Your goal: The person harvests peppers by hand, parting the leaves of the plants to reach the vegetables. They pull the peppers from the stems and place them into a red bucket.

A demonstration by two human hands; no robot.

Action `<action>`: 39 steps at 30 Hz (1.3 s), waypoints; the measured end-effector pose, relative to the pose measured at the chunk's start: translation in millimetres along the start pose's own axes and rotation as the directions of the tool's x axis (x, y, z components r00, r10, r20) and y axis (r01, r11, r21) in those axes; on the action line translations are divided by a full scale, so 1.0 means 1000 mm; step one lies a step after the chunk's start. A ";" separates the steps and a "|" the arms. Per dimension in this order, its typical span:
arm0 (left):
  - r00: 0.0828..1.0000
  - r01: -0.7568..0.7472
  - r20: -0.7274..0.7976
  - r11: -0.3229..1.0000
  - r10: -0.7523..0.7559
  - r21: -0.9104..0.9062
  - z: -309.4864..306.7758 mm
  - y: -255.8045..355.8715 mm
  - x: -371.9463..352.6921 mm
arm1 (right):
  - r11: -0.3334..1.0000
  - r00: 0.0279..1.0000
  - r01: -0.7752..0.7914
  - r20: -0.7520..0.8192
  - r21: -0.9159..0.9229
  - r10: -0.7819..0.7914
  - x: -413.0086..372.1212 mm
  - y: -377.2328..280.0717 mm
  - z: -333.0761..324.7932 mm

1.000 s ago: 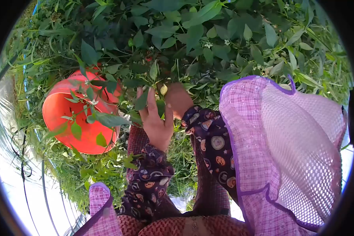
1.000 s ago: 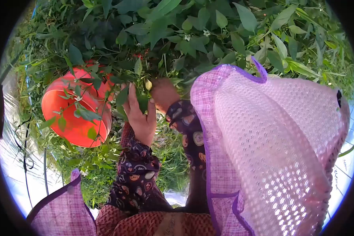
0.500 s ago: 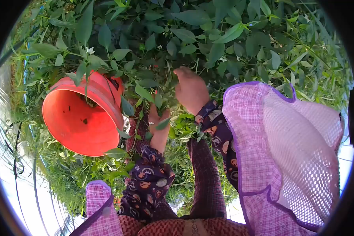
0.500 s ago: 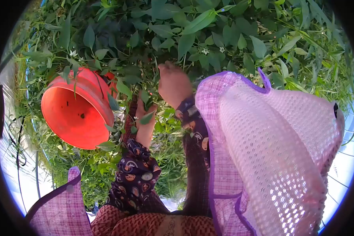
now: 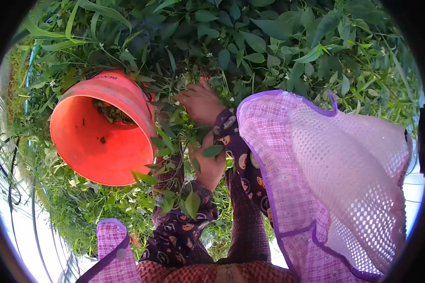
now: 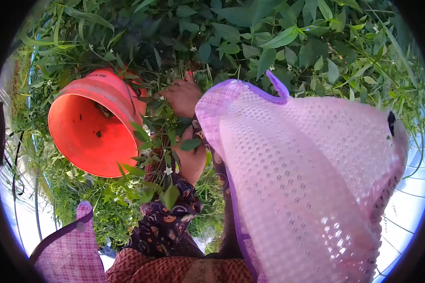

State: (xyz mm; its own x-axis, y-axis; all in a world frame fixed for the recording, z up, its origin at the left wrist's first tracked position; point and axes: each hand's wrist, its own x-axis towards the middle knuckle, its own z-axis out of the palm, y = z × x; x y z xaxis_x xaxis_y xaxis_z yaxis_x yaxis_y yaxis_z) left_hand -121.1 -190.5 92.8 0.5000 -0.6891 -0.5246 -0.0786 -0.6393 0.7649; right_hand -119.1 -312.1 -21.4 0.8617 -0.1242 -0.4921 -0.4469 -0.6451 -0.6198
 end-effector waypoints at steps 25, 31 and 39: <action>0.997 0.050 -0.072 0.927 -0.025 0.372 0.011 0.009 0.013 | 0.873 0.732 -0.448 -0.481 0.194 0.483 0.023 0.118 -0.113; 1.000 0.002 -0.013 0.903 0.005 0.430 0.010 0.009 0.017 | 0.729 0.856 -0.286 -0.508 -0.622 -0.097 -0.009 0.146 -0.093; 0.997 -0.068 0.000 0.901 0.075 0.429 0.010 0.005 0.019 | -0.140 0.856 0.394 -0.308 0.908 0.414 -0.077 0.165 -0.135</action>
State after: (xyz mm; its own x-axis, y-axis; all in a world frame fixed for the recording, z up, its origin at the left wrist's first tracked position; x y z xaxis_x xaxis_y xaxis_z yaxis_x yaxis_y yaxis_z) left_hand -120.9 -210.5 82.6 0.4924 -0.7354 -0.4655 -0.4750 -0.6752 0.5643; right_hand -226.4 -510.8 -3.2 0.6268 -0.6058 -0.4901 0.1838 0.7262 -0.6625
